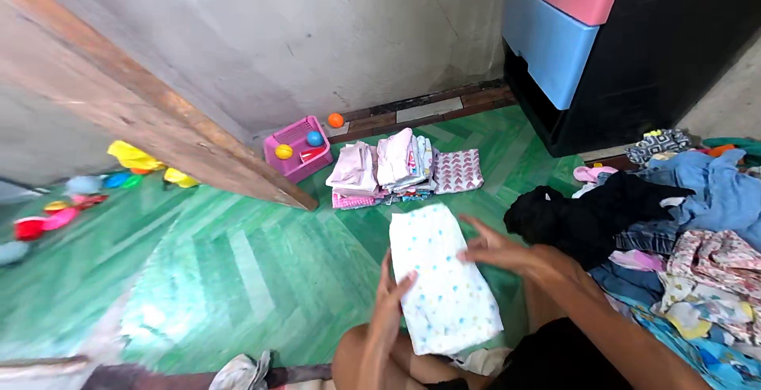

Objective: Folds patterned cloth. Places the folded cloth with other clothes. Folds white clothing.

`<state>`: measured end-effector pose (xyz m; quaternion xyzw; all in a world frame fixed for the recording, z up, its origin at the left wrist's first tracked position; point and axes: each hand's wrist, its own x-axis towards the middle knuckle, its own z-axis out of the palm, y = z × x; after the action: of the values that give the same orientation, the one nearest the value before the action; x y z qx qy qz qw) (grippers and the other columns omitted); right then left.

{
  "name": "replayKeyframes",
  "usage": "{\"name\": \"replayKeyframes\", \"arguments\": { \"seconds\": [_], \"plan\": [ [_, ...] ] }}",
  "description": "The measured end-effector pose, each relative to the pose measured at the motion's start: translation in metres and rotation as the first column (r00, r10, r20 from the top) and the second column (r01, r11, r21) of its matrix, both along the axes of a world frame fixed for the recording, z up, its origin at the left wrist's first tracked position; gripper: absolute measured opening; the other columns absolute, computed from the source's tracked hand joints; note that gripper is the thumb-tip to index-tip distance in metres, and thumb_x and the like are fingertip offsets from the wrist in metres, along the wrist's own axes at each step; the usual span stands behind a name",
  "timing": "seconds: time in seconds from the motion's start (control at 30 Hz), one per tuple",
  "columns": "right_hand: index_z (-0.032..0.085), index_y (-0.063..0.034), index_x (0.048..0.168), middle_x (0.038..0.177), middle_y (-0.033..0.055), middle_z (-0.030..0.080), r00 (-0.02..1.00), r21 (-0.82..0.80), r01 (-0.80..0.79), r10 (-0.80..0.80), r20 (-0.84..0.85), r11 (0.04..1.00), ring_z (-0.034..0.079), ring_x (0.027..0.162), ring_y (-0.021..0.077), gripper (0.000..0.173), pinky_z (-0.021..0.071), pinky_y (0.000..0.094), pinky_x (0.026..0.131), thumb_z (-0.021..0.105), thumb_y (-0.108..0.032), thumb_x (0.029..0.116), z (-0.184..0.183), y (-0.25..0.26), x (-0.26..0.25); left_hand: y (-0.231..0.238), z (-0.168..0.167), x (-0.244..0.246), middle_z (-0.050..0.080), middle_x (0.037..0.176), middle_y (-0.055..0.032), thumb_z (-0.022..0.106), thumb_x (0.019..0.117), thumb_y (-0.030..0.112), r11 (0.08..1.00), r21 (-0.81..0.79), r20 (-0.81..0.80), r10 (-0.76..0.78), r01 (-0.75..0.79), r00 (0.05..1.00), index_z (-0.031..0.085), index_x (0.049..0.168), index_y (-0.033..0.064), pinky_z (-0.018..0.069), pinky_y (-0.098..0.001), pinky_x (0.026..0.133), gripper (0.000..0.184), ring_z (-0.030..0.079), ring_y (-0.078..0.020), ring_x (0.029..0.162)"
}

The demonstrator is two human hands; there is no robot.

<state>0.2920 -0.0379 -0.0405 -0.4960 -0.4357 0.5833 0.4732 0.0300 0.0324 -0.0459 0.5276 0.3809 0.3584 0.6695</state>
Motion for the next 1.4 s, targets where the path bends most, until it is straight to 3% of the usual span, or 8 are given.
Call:
{"name": "replayKeyframes", "arguments": {
  "seconds": [0.17, 0.3, 0.4, 0.5, 0.73, 1.0, 1.23, 1.4],
  "plan": [
    [0.014, -0.0083, 0.162, 0.096, 0.0103, 0.070, 0.995, -0.045, 0.091, -0.089, 0.048, 0.995, 0.070, 0.081, 0.0134, 0.092, 0.0597, 0.0335, 0.083, 0.072, -0.004, 0.0911, -0.048, -0.019, -0.004, -0.010, -0.052, -0.019, 0.076, 0.100, -0.0129, 0.067, 0.0880, -0.007, 0.998, -0.008, -0.028, 0.066, -0.066, 0.997, 0.003, 0.163, 0.0134, 0.0633, -0.0395, 0.085, 0.100, 0.076, -0.0210, 0.088],
    [0.057, -0.0031, 0.142, 0.111, 0.0127, 0.070, 0.977, 0.082, 0.079, -0.094, 0.191, 0.993, 0.067, 0.096, 0.0155, 0.046, 0.0567, 0.0332, 0.088, 0.065, -0.007, 0.0970, -0.039, -0.015, 0.001, -0.008, -0.046, -0.016, 0.073, 0.114, -0.0108, 0.062, 0.0931, -0.004, 0.984, 0.164, -0.030, 0.072, -0.067, 0.997, 0.052, 0.143, -0.0056, 0.0602, -0.0310, 0.088, 0.051, 0.073, -0.0141, 0.096],
    [0.073, -0.0058, 0.125, 0.123, 0.0133, 0.070, 0.925, 0.152, 0.105, -0.153, 0.349, 0.983, 0.063, 0.115, 0.0210, 0.028, 0.0508, 0.0365, 0.100, 0.063, -0.011, 0.0989, -0.035, -0.015, 0.003, -0.008, -0.039, -0.010, 0.073, 0.119, -0.0119, 0.065, 0.0912, -0.004, 0.948, 0.314, -0.103, 0.087, -0.051, 0.991, 0.063, 0.129, -0.0087, 0.0583, -0.0273, 0.092, 0.038, 0.072, -0.0119, 0.102],
    [0.075, -0.0090, 0.125, 0.120, 0.0125, 0.072, 0.843, 0.220, 0.171, -0.258, 0.471, 0.960, 0.058, 0.123, 0.0268, 0.029, 0.0433, 0.0404, 0.109, 0.064, -0.012, 0.0977, -0.032, -0.024, -0.001, -0.009, -0.047, -0.011, 0.071, 0.123, -0.0155, 0.071, 0.0861, 0.003, 0.868, 0.495, -0.223, 0.101, 0.024, 0.970, 0.067, 0.125, -0.0071, 0.0536, -0.0308, 0.102, 0.040, 0.069, -0.0149, 0.113],
    [0.080, -0.0130, 0.113, 0.117, 0.0094, 0.073, 0.714, 0.226, 0.192, -0.294, 0.635, 0.955, 0.055, 0.129, 0.0309, 0.022, 0.0384, 0.0543, 0.111, 0.062, -0.013, 0.0991, -0.032, -0.040, 0.009, -0.016, -0.049, 0.013, 0.075, 0.103, -0.0116, 0.077, 0.0843, 0.005, 0.753, 0.653, -0.429, 0.280, 0.080, 0.859, 0.078, 0.106, 0.0026, 0.0572, -0.0389, 0.092, 0.022, 0.072, -0.0194, 0.098],
    [0.081, -0.0124, 0.099, 0.109, 0.0095, 0.072, 0.417, 0.587, 0.334, -0.675, 0.609, 0.737, 0.062, 0.116, 0.0330, 0.016, 0.0495, 0.0505, 0.101, 0.066, -0.014, 0.0929, -0.036, -0.092, 0.072, -0.057, -0.054, 0.093, 0.066, 0.112, -0.0107, 0.076, 0.0819, 0.008, 0.732, 0.680, -0.258, 0.175, 0.050, 0.950, 0.079, 0.092, 0.0079, 0.0501, -0.0320, 0.096, 0.010, 0.060, -0.0185, 0.111],
    [0.080, -0.0054, 0.103, 0.120, 0.0258, 0.067, 0.544, -0.045, 0.460, -0.242, 0.803, 0.887, 0.055, 0.122, 0.0512, 0.016, 0.0424, 0.0678, 0.103, 0.073, -0.005, 0.0887, -0.069, -0.221, 0.096, -0.127, -0.110, 0.112, 0.061, 0.139, -0.0168, 0.070, 0.0845, 0.002, 0.739, 0.339, -0.505, -0.379, 0.582, 0.776, 0.080, 0.105, 0.0076, 0.0423, -0.0549, 0.110, 0.024, 0.051, -0.0384, 0.133],
    [0.067, 0.0051, 0.123, 0.122, 0.0271, 0.067, 0.663, -0.170, 0.602, -0.370, 0.651, 0.780, 0.065, 0.112, 0.0392, 0.027, 0.0501, 0.0539, 0.101, 0.058, -0.009, 0.1020, -0.088, -0.223, 0.095, -0.112, -0.103, 0.113, 0.055, 0.146, -0.0176, 0.060, 0.0883, 0.001, 0.825, 0.301, -0.485, -0.299, 0.478, 0.822, 0.074, 0.109, 0.0017, 0.0419, -0.0480, 0.112, 0.025, 0.049, -0.0331, 0.137]
  ]
}}
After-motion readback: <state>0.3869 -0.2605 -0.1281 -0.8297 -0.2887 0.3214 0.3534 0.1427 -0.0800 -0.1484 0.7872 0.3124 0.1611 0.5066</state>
